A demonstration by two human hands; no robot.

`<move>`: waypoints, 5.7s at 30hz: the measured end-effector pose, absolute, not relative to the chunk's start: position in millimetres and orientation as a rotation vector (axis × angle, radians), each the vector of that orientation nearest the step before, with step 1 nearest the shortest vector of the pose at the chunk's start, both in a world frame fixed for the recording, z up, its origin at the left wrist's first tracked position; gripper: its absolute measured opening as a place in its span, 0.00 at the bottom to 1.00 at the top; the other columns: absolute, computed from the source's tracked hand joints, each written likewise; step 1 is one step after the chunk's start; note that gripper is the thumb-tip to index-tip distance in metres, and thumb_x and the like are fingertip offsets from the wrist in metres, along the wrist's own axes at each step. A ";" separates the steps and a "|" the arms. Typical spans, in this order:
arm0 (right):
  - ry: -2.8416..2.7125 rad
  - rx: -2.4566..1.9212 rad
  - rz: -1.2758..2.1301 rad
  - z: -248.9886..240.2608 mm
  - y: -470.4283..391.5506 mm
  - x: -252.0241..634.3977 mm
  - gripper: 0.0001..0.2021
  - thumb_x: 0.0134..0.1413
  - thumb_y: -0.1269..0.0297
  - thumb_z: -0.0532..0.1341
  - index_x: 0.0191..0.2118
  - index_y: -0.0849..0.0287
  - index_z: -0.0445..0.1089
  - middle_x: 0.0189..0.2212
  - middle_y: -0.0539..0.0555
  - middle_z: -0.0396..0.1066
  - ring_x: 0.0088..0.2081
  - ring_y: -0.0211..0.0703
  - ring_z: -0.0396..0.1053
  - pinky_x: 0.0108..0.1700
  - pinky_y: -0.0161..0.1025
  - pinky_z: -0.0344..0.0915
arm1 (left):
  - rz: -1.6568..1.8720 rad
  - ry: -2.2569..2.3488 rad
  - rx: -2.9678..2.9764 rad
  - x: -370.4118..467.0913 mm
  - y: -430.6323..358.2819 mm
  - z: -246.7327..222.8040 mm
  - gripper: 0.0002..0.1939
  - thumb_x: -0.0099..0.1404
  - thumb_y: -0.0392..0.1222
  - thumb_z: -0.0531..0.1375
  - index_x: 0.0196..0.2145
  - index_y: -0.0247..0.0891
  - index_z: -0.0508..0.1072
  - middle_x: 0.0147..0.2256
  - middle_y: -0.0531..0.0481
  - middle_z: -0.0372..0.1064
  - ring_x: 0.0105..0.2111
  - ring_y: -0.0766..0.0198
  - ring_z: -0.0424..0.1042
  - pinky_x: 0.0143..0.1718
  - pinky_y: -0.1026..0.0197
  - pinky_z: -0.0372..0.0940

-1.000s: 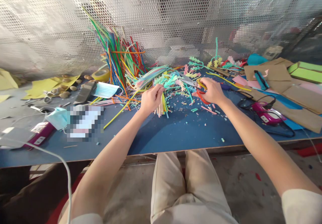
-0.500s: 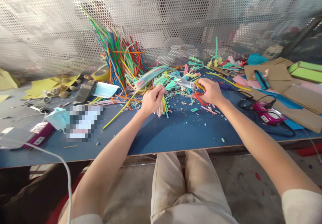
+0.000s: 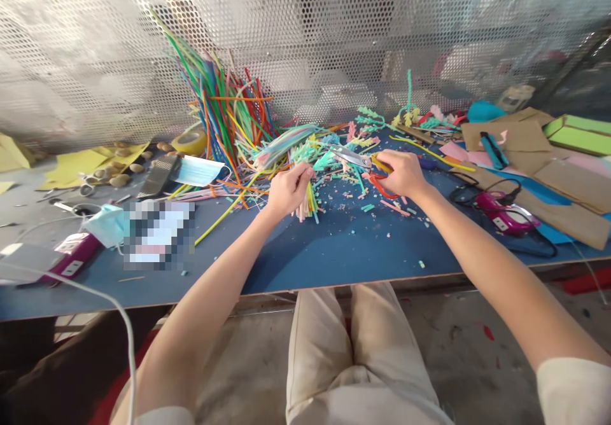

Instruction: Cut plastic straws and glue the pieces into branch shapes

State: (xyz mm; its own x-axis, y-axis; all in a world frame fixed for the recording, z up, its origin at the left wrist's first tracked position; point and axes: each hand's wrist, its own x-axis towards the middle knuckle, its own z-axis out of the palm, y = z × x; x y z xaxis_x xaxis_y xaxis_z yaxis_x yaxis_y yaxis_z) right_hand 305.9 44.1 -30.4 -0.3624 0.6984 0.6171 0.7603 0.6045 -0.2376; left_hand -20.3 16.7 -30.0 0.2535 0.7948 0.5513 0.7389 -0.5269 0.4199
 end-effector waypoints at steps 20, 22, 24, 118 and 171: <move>-1.904 -1.166 -0.178 -39.7 56.4 310.4 0.29 0.57 0.31 0.65 0.28 0.54 0.64 0.28 0.54 0.72 0.30 0.46 0.68 0.33 0.43 0.57 | 1.187 1.562 2.513 -21.5 21.1 -36.4 0.20 0.78 0.54 0.53 0.45 0.40 0.82 0.22 0.53 0.68 0.23 0.64 0.66 0.29 0.61 0.54; -1.885 -1.169 -0.177 -41.0 57.1 310.9 0.28 0.56 0.30 0.66 0.30 0.53 0.66 0.30 0.54 0.74 0.31 0.47 0.69 0.33 0.43 0.57 | 1.199 1.555 2.512 -21.4 21.8 -37.2 0.20 0.78 0.53 0.54 0.45 0.40 0.82 0.22 0.53 0.67 0.23 0.64 0.65 0.29 0.61 0.54; -1.873 -1.171 -0.176 -41.9 57.5 311.6 0.28 0.56 0.30 0.67 0.33 0.53 0.68 0.32 0.55 0.75 0.32 0.48 0.70 0.34 0.43 0.58 | 1.223 1.546 2.512 -21.0 22.0 -37.5 0.19 0.78 0.53 0.54 0.45 0.40 0.82 0.21 0.54 0.66 0.22 0.65 0.64 0.29 0.62 0.54; -2.025 -1.000 -0.169 -40.4 49.3 303.9 0.30 0.56 0.27 0.64 0.32 0.53 0.66 0.31 0.55 0.75 0.33 0.48 0.72 0.35 0.44 0.63 | 1.626 1.502 2.417 -15.9 10.7 -29.0 0.14 0.78 0.49 0.57 0.43 0.41 0.80 0.28 0.53 0.81 0.19 0.71 0.66 0.26 0.63 0.59; -1.993 -1.185 -0.278 -35.3 37.2 292.0 0.19 0.58 0.42 0.67 0.31 0.55 0.72 0.34 0.55 0.79 0.36 0.48 0.75 0.35 0.41 0.60 | 1.637 1.723 2.304 -10.1 11.1 -36.1 0.09 0.77 0.48 0.62 0.46 0.46 0.81 0.35 0.57 0.85 0.21 0.69 0.72 0.31 0.63 0.63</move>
State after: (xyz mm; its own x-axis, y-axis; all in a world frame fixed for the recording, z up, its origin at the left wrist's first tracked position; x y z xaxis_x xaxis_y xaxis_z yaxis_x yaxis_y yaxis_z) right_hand 292.0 37.2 -35.3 -0.2566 0.6470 0.7180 0.8187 0.5403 -0.1943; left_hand -10.1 11.1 -36.1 -0.0239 0.6365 0.7709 0.8023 -0.4478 0.3947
